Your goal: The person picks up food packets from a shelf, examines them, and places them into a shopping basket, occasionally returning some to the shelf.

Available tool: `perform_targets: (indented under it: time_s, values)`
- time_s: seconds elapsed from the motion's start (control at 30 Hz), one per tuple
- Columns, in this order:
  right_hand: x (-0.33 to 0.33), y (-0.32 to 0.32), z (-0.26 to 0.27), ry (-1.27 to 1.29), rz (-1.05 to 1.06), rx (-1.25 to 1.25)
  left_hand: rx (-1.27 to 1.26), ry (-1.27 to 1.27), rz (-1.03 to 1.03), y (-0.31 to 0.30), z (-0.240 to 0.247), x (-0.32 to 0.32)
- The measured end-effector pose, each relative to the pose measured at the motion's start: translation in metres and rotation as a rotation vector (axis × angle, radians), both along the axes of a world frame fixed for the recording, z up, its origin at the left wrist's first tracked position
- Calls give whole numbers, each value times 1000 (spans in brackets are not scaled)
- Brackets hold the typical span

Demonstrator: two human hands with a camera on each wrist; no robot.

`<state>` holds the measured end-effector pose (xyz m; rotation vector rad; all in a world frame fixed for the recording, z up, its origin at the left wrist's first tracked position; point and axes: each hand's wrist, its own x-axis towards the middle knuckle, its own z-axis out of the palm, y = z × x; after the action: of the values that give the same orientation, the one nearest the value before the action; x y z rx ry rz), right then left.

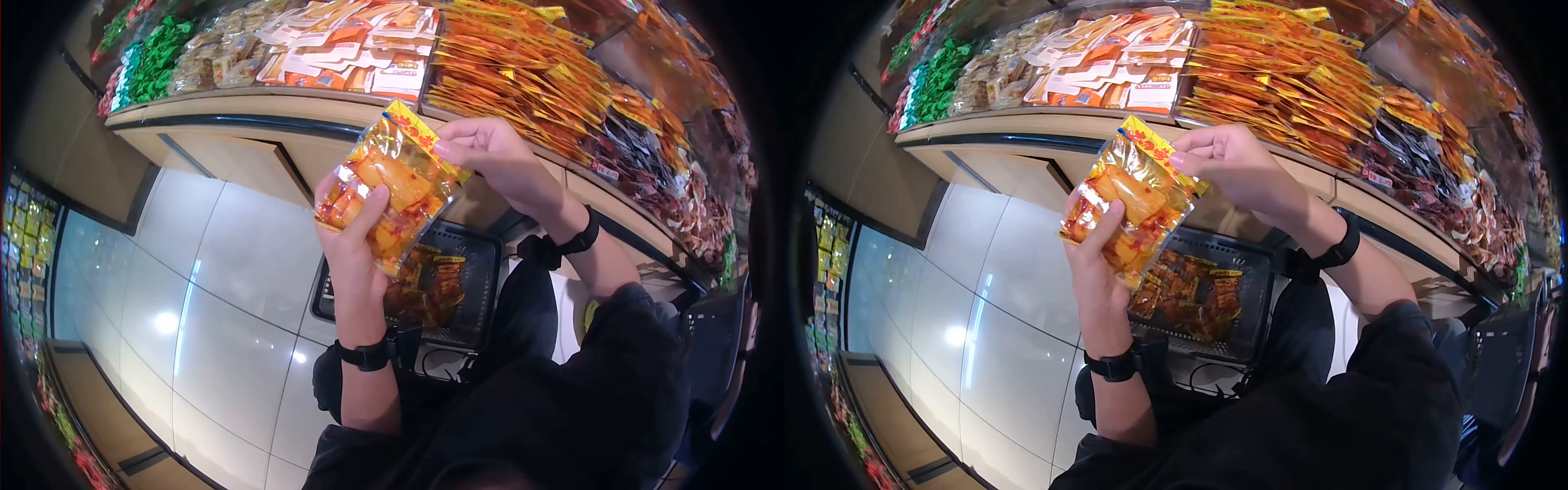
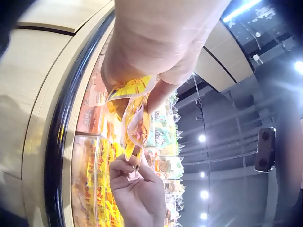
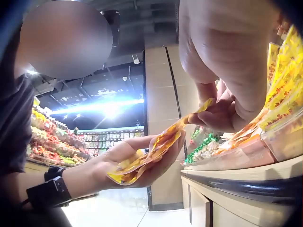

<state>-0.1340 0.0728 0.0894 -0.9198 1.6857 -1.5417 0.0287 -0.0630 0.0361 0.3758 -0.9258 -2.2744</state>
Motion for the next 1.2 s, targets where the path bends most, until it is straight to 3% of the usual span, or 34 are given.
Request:
perform_targets:
  time_s: [0.27,0.33,0.47,0.53,0.57,0.63,0.67,0.77,0.83,0.9,0.97,1.03,1.1,1.2]
  values:
    - [0,5,11,26,59,-28,-2,63,46,4,1,1]
    - [3,3,12,55,91,-154,20,64,38,3,-1,1]
    - [12,13,45,39,199,-71,97,40,-26,1,0,2]
    - [11,14,59,526,345,88,153,58,-119,-3,-4,3]
    - [6,16,57,529,349,87,207,73,-226,-6,-6,3]
    - [-5,21,53,672,560,-1,204,59,-271,-7,-5,2]
    - [-8,26,56,556,573,69,237,54,-322,-8,-3,2]
    - [-11,30,62,692,604,10,305,48,-414,-5,2,1]
    - [-4,33,66,781,543,147,253,-5,-415,-4,0,0]
    - [1,33,62,1028,431,121,223,-15,-409,-1,-2,-4]
    - [1,34,53,1057,355,21,141,-131,-385,4,-4,-6]
    - [1,35,61,1276,258,-82,138,-128,-384,10,1,-9]
    - [4,35,67,1133,32,-66,45,-171,-351,16,3,-10]
    - [-12,36,82,808,6,120,55,-148,-355,19,2,-10]
